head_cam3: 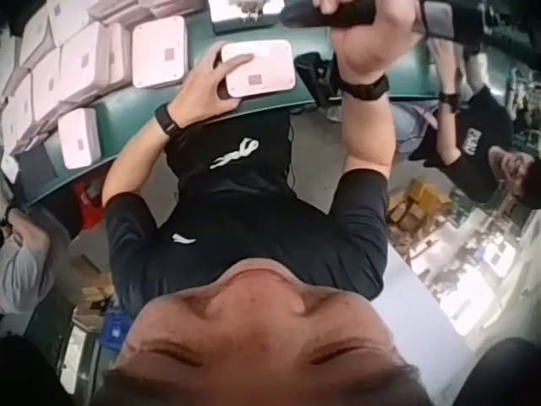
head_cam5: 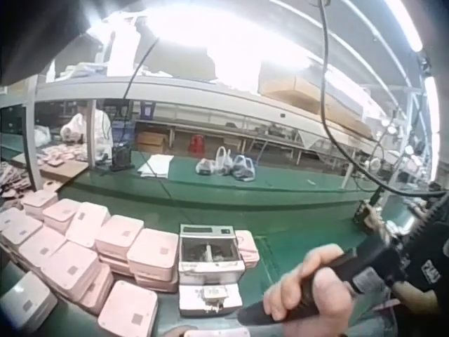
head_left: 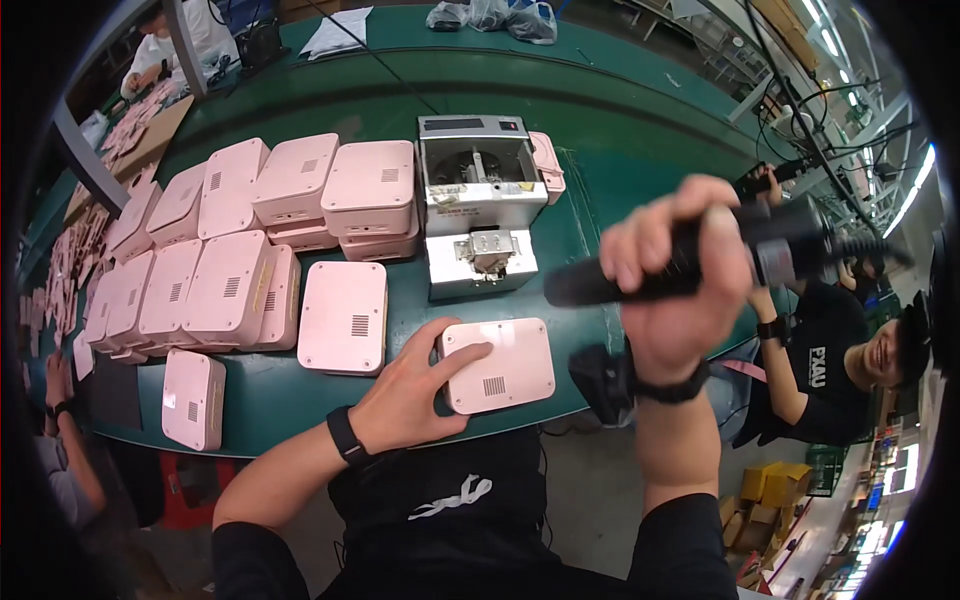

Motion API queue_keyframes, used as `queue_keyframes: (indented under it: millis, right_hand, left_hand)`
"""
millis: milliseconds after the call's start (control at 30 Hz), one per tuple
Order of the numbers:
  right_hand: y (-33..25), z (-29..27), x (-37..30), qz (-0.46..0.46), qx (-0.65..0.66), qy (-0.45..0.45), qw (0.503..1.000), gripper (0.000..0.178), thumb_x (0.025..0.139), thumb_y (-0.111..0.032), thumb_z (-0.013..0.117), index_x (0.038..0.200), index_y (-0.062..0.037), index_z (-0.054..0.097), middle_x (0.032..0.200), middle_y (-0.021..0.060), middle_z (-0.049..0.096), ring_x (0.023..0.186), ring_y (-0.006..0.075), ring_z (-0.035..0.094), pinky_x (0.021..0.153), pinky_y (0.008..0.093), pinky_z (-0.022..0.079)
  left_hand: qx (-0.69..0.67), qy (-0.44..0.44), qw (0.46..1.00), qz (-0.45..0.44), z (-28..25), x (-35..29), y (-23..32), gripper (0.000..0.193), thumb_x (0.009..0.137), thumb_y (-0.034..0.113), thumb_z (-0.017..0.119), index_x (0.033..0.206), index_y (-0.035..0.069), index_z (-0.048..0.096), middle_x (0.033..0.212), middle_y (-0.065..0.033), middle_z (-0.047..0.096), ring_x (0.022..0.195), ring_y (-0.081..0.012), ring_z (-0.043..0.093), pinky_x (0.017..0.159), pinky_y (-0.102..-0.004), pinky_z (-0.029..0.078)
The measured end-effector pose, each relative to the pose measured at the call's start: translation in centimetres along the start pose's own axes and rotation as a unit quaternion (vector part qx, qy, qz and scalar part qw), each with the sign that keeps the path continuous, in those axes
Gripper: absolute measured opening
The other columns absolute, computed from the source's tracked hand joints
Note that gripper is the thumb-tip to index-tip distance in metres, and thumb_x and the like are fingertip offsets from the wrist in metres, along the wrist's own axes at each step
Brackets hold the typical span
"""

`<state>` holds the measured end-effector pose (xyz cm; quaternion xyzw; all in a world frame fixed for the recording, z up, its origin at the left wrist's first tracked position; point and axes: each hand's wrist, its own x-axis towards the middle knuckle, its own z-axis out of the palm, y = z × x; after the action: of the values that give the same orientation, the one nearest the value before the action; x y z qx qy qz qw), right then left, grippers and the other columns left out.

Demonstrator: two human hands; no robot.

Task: The person picks up a pink electronic device, uses a power screwdriver to drive screws into the back panel, and then sets it aside. This process is repeated with several more devices from the stack.

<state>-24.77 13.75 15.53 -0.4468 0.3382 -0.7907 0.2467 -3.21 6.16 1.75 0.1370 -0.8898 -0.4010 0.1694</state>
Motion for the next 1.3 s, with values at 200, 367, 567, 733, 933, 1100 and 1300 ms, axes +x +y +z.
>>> queue_keyframes:
  millis: [200,367,567,733,933,1100,1300]
  right_hand:
    - [4.0,3.2,3.7,0.005,-0.138,-0.019,0.99,0.021,0.098,-0.028,0.049,0.099,-0.0074,0.049,0.065,0.0049,0.05,0.051,0.0155,0.047,0.054,0.0325,0.042]
    - [5.8,3.2,4.2,0.052,-0.2,-0.021,0.978,0.02,0.097,-0.028,0.049,0.098,-0.0074,0.049,0.064,0.0047,0.049,0.05,0.0154,0.047,0.054,0.0327,0.042]
    - [2.9,1.1,1.2,0.08,-0.123,-0.003,0.989,0.021,0.096,-0.028,0.05,0.1,-0.0073,0.048,0.064,0.0051,0.048,0.051,0.0154,0.047,0.055,0.0328,0.044]
    - [3.4,0.3,0.5,0.067,-0.146,0.01,0.987,0.022,0.096,-0.029,0.05,0.101,-0.0076,0.047,0.065,0.0048,0.048,0.051,0.0152,0.047,0.056,0.0333,0.044]
    - [3.4,-1.6,0.5,0.04,-0.195,0.022,0.98,0.019,0.095,-0.022,0.051,0.101,-0.0051,0.047,0.064,0.005,0.05,0.051,0.0146,0.049,0.051,0.032,0.044]
    - [6.4,-1.3,0.0,0.073,-0.203,0.034,0.976,0.008,0.087,-0.006,0.06,0.091,-0.0039,0.052,0.061,0.0014,0.055,0.049,0.0082,0.052,0.047,0.0248,0.043]
    - [4.8,-2.1,0.4,0.101,-0.147,0.033,0.984,0.012,0.083,-0.002,0.063,0.088,-0.0036,0.052,0.059,0.0013,0.055,0.048,0.0071,0.052,0.045,0.0233,0.042]
  left_hand:
    - [-0.041,0.034,0.998,0.02,-0.2,0.4,-1.9,0.078,0.064,0.014,0.083,0.136,0.017,0.054,0.141,-0.0206,0.036,0.124,-0.0429,0.048,0.102,-0.0449,0.046]
    - [-0.032,0.057,0.998,0.008,-0.5,0.1,-2.7,0.078,0.067,0.018,0.085,0.138,0.018,0.053,0.143,-0.0218,0.034,0.126,-0.0438,0.047,0.103,-0.0455,0.045]
    - [-0.029,0.072,0.997,0.002,-0.6,0.1,-2.7,0.08,0.067,0.015,0.085,0.138,0.016,0.05,0.143,-0.0235,0.033,0.128,-0.0451,0.045,0.104,-0.0466,0.045]
    - [-0.023,0.077,0.997,-0.006,-0.3,0.0,-3.1,0.08,0.065,0.015,0.087,0.137,0.016,0.052,0.146,-0.0232,0.032,0.127,-0.0451,0.046,0.103,-0.0456,0.046]
    - [-0.026,0.069,0.997,0.009,-0.4,1.9,-2.0,0.079,0.065,0.014,0.086,0.137,0.015,0.052,0.144,-0.0255,0.034,0.129,-0.0461,0.044,0.105,-0.0472,0.044]
    - [0.032,0.079,0.996,-0.018,0.0,0.0,-2.5,0.079,0.06,0.018,0.088,0.132,0.012,0.055,0.142,-0.0292,0.036,0.129,-0.0487,0.043,0.105,-0.0503,0.042]
    - [0.041,0.066,0.997,-0.011,-0.1,0.8,-0.6,0.081,0.066,0.016,0.087,0.137,0.012,0.05,0.143,-0.0267,0.036,0.128,-0.0473,0.043,0.105,-0.0485,0.042]
